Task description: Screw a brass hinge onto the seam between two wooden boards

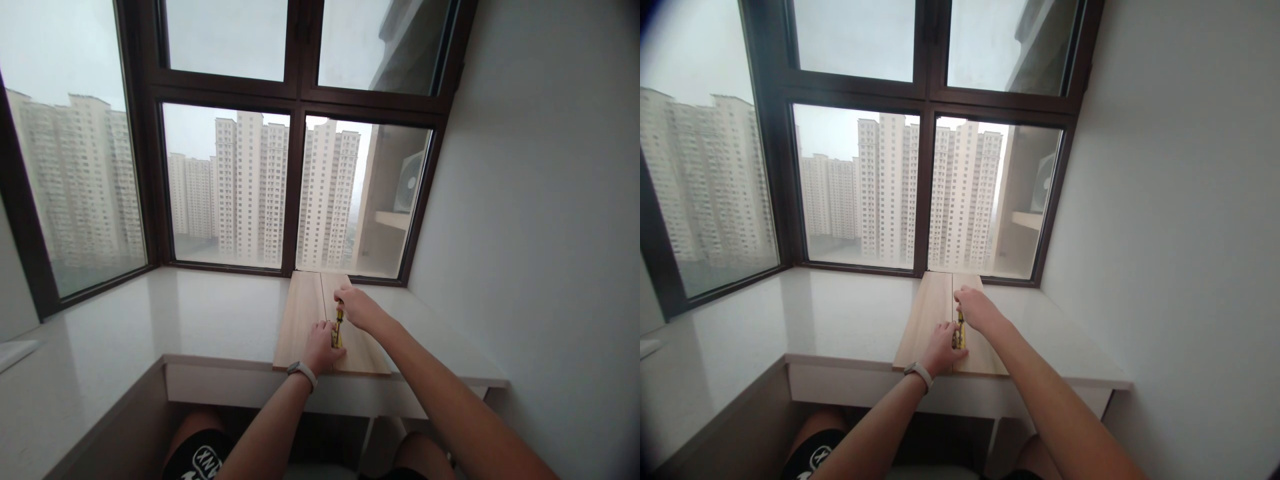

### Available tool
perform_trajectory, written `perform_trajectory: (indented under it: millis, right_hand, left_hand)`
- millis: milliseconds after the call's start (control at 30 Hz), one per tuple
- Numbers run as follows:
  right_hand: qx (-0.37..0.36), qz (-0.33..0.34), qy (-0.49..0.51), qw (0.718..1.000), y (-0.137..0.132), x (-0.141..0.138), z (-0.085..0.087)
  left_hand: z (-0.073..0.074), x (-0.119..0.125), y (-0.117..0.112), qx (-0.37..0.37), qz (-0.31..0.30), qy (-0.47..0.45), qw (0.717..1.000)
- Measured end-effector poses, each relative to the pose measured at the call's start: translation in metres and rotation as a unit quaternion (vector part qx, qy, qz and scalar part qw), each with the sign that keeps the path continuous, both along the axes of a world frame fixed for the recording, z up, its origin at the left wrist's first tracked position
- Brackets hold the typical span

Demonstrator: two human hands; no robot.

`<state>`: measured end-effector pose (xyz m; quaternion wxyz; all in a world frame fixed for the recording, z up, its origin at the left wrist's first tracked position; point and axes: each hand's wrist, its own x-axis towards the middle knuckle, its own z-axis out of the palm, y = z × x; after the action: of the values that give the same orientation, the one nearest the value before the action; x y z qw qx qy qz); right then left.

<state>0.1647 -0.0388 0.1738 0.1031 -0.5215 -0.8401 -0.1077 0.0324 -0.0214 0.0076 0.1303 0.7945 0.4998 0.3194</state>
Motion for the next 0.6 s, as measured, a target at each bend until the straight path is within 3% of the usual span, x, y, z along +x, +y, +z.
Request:
perform_trajectory:
  millis: [233, 600]
  right_hand:
    - [-0.016, 0.033, 0.005, 0.999, 0.0039, 0.0022, 0.0016]
    - [0.017, -0.072, -0.065, 0.995, -0.0022, 0.0004, 0.0034]
  left_hand:
    - [-0.0007, -0.0001, 0.0004, -0.002, 0.004, 0.006, 1.000]
    - [-0.0072, -0.0002, 0.0051, 0.013, -0.003, -0.010, 1.000]
